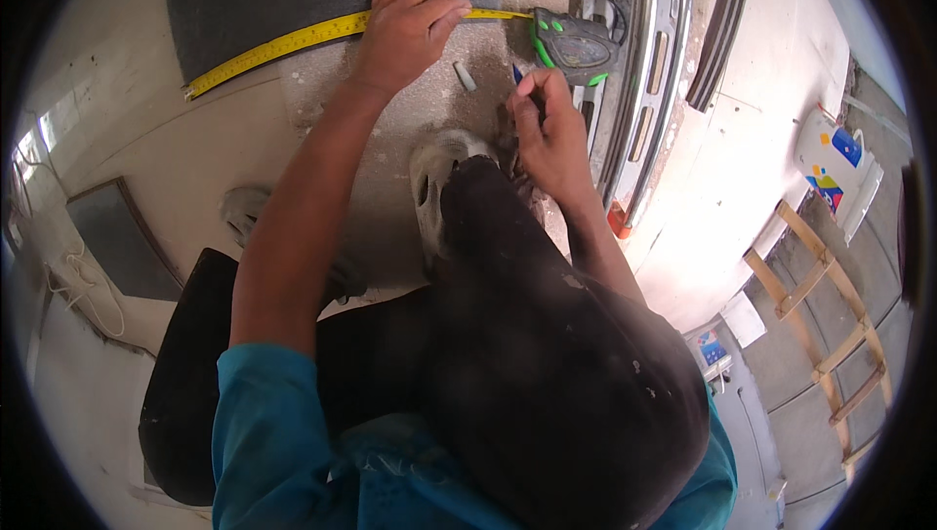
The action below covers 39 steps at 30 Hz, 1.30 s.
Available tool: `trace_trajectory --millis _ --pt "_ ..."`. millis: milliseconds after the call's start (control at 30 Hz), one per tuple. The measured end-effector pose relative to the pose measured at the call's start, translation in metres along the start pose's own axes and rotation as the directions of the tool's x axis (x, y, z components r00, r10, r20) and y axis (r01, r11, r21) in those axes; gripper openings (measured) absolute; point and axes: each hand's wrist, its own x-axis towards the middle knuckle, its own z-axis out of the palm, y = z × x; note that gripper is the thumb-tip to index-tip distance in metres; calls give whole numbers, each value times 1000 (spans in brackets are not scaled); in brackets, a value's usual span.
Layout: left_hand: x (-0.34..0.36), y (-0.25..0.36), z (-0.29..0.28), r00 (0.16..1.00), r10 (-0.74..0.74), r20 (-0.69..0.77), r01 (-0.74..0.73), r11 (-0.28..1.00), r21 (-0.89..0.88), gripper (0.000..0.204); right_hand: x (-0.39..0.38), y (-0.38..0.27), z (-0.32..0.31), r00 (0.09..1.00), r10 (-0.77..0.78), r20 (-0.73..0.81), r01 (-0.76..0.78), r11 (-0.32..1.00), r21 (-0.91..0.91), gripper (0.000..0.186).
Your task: The person places a dark rectangular tile on the floor, wipes it with a cloth, then uses a tape measure and a pen to mark measurements on the tile. The person also moves a metal ladder and carries the tile to another area.
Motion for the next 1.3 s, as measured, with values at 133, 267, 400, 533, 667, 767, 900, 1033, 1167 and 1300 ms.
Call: trace_trajectory --millis 133,267,400,533,667,767,900,1033,1167,1300 --pt "-2 -4 4 1000 0 4 0 1000 -10 9 7 -15 -12 999 -12 -38 30 857 515 23" --pt "-2 -3 3 1000 -15 25 15 1000 6 10 25 -18 -39 930 -263 -256 341 877 338 43" --pt "-2 1 -3 997 -35 68 34 999 15 13 34 -19 -54 872 -408 -270 475 840 263 55" --pt "0 4 -7 994 -55 97 54 998 17 15 29 -20 -70 839 -391 -379 491 844 215 42" --pt "1 3 -4 995 -58 85 59 998 -10 14 43 -1 -67 747 -558 -360 596 803 -9 19" --pt "0 2 -5 993 -66 98 68 998 -12 14 54 3 -50 738 -651 -178 511 711 -483 13" --pt "1 3 -5 995 -51 88 52 999 -10 14 53 -2 -39 770 -633 85 439 429 -789 43" --pt "0 2 -5 995 -52 82 53 998 -19 14 57 9 -42 822 -552 142 402 383 -832 55" --pt "-1 2 -6 996 -39 80 40 999 -14 15 53 -4 -41 900 -422 111 316 456 -832 54" --pt "-3 1 -5 995 -49 84 49 999 0 15 51 -3 -43 877 -473 79 305 422 -854 52"
